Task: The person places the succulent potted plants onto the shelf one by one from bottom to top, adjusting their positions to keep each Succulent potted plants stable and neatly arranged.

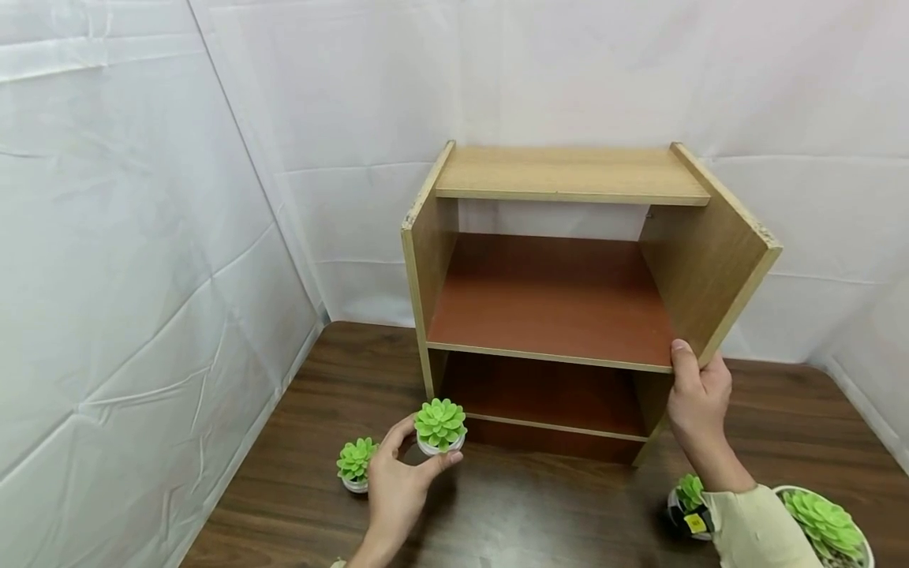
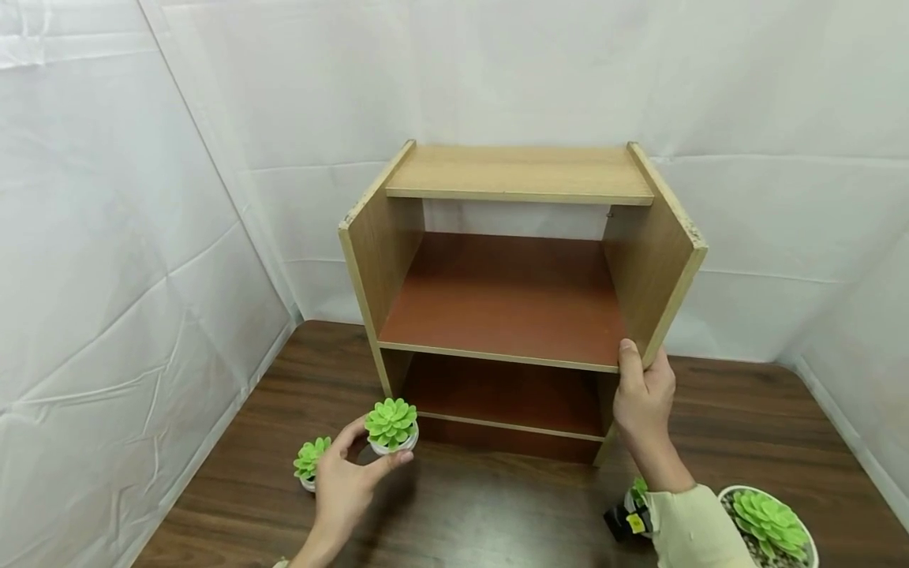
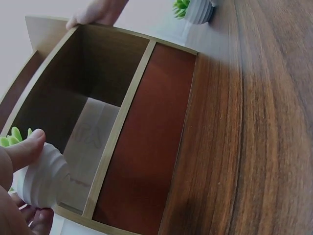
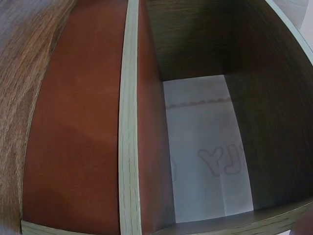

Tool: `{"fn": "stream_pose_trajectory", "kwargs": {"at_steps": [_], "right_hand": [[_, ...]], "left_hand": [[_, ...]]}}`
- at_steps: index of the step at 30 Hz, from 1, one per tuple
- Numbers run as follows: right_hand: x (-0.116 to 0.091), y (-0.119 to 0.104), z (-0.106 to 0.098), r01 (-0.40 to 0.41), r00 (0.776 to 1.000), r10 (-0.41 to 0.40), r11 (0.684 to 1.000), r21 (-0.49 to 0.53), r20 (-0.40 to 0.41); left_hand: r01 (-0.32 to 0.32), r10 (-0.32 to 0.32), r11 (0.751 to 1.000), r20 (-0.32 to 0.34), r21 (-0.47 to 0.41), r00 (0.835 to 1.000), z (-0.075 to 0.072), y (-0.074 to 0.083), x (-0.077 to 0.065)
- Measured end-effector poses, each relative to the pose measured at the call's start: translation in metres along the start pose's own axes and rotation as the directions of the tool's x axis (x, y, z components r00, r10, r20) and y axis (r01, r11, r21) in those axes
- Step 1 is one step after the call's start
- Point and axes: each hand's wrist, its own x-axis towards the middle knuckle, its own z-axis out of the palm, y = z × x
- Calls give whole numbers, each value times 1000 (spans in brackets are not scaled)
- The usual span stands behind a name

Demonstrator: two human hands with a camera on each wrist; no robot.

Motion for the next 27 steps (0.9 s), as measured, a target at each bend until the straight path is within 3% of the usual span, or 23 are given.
{"fn": "stream_pose_trajectory", "kwargs": {"at_steps": [15, 27], "right_hand": [[-2, 0, 0, -54, 998, 55, 998, 13, -16], [0, -1, -1, -60, 998, 60, 998, 9, -27]], "left_hand": [[30, -30, 999, -20, -17, 999, 8, -5, 1], [-4, 4, 1000, 10, -17, 1000, 17, -4, 5]]}}
